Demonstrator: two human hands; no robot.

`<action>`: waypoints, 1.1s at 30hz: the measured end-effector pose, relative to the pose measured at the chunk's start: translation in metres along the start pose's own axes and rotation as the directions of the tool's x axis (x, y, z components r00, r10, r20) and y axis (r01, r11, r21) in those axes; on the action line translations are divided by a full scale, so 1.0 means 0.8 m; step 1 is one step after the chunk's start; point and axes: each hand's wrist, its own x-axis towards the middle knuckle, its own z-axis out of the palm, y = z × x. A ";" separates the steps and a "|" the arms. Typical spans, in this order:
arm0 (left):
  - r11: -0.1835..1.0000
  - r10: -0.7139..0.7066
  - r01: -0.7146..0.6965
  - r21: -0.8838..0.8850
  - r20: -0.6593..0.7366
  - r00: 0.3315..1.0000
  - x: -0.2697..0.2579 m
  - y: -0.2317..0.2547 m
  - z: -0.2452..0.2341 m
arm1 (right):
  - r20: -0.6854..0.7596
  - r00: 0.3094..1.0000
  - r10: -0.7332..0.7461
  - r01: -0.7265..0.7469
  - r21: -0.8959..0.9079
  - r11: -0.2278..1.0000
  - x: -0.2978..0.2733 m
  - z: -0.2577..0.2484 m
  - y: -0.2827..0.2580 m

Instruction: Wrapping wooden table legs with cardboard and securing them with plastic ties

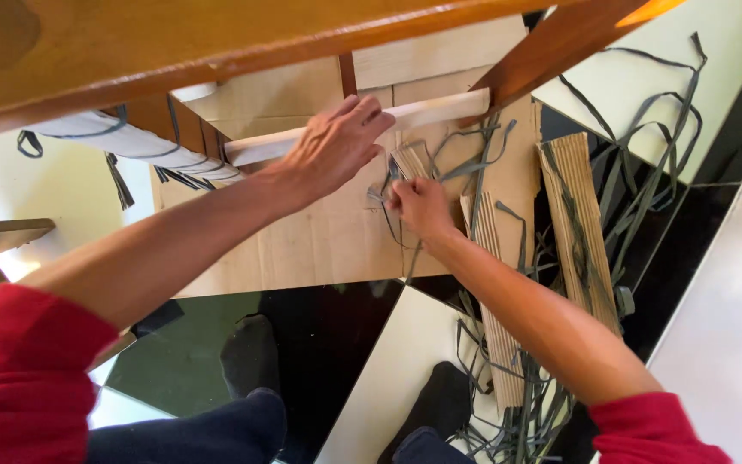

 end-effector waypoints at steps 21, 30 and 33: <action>0.591 -0.526 0.588 -0.553 0.289 0.800 0.058 -0.044 0.047 | -0.010 0.998 0.068 -0.057 0.433 0.900 0.015 0.046 -0.103; 0.883 -0.307 0.304 -0.357 0.049 0.950 0.065 -0.031 0.037 | 0.138 0.988 0.074 -0.133 0.488 0.862 0.029 0.028 -0.087; 0.888 -0.309 0.257 -0.381 -0.081 0.948 0.050 -0.012 0.009 | 0.111 0.981 0.160 -0.190 0.354 0.916 0.024 0.027 -0.099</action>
